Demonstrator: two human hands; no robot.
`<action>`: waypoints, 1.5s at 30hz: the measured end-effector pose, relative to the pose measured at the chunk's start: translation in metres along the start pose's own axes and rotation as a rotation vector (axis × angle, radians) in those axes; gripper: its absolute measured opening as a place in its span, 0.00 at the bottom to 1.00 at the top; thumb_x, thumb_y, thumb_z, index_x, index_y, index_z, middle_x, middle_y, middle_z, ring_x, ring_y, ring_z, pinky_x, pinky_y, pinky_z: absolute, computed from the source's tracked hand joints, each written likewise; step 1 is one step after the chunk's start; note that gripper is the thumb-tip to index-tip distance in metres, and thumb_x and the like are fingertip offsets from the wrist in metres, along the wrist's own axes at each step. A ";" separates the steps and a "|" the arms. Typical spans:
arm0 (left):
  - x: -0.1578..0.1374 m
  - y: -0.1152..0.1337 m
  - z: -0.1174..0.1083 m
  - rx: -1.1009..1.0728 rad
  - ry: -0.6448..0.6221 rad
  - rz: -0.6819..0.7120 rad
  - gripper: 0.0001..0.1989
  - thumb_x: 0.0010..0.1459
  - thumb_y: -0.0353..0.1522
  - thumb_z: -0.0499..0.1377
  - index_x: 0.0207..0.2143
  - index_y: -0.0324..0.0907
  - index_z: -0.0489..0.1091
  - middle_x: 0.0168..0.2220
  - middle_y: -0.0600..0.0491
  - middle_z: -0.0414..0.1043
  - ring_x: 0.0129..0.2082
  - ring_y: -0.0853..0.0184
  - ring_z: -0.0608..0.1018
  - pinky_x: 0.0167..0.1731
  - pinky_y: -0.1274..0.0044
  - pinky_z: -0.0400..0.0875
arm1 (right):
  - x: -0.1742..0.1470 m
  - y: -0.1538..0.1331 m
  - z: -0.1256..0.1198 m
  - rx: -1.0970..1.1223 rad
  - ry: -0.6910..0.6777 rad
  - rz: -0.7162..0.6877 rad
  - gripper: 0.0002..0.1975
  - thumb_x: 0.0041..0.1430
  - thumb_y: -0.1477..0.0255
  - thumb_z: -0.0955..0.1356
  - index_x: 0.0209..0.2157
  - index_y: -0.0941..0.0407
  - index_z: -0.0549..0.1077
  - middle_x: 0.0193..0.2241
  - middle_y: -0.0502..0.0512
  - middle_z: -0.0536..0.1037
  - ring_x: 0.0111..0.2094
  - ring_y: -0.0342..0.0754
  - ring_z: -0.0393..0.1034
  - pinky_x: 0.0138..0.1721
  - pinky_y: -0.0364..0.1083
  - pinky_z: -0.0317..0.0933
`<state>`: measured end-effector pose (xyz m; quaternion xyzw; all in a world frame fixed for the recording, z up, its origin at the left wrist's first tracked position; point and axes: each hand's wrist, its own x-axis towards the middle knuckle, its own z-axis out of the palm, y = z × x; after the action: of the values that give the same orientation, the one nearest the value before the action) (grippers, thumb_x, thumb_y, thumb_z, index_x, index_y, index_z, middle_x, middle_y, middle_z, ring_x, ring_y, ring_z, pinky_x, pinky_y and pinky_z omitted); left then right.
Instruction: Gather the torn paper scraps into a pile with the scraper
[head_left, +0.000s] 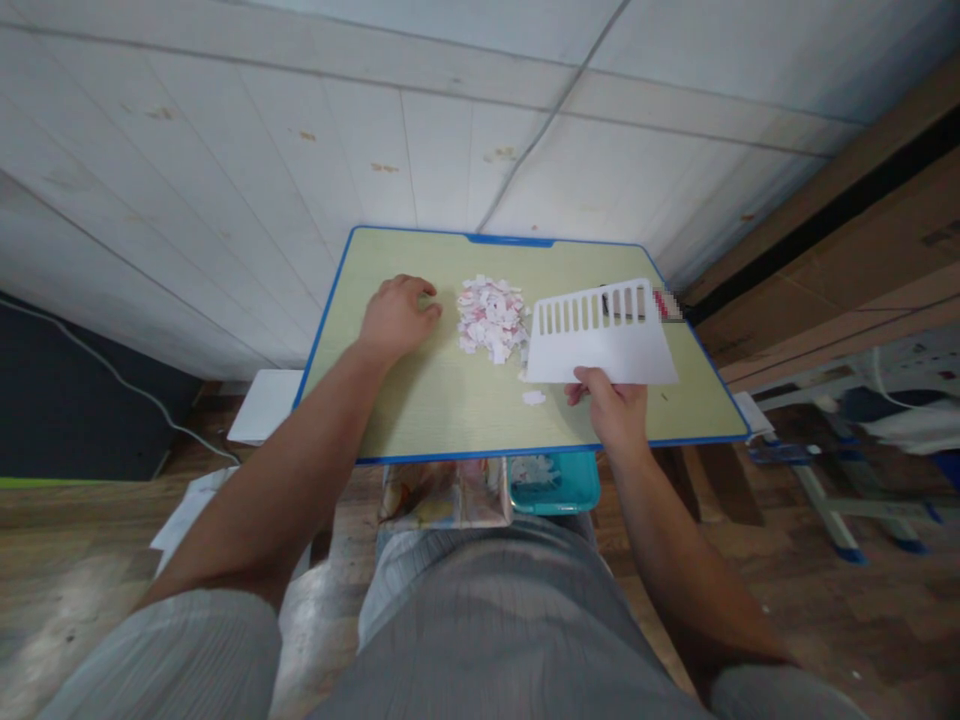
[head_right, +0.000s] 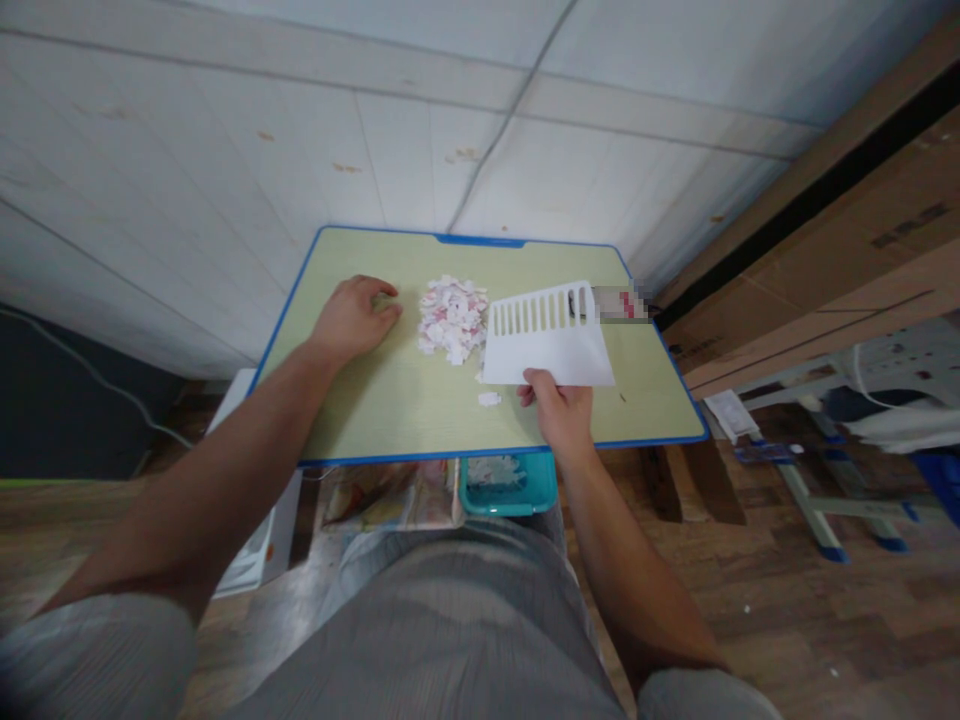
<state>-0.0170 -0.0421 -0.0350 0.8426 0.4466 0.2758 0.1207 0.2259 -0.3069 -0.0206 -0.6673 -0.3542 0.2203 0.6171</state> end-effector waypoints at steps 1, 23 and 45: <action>0.000 0.000 0.000 -0.001 0.004 -0.001 0.16 0.66 0.36 0.63 0.52 0.45 0.85 0.58 0.41 0.84 0.62 0.42 0.81 0.69 0.51 0.75 | 0.000 0.000 0.000 0.007 -0.002 0.002 0.10 0.56 0.65 0.75 0.23 0.52 0.78 0.19 0.51 0.80 0.21 0.50 0.73 0.28 0.50 0.70; -0.010 0.037 -0.017 -0.118 -0.027 0.167 0.09 0.69 0.35 0.64 0.46 0.44 0.84 0.53 0.44 0.85 0.59 0.49 0.82 0.68 0.59 0.74 | -0.001 -0.002 0.001 0.052 0.084 0.013 0.07 0.51 0.66 0.74 0.24 0.50 0.74 0.17 0.47 0.74 0.17 0.47 0.67 0.20 0.47 0.63; -0.002 0.018 -0.008 -0.083 0.031 0.039 0.09 0.69 0.35 0.64 0.45 0.45 0.84 0.51 0.44 0.83 0.58 0.47 0.81 0.68 0.57 0.75 | -0.012 -0.007 -0.029 0.123 0.101 -0.010 0.09 0.49 0.67 0.75 0.23 0.50 0.71 0.17 0.45 0.71 0.17 0.45 0.64 0.20 0.47 0.61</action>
<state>-0.0107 -0.0544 -0.0209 0.8410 0.4201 0.3093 0.1432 0.2377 -0.3351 -0.0117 -0.6368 -0.3116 0.2045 0.6749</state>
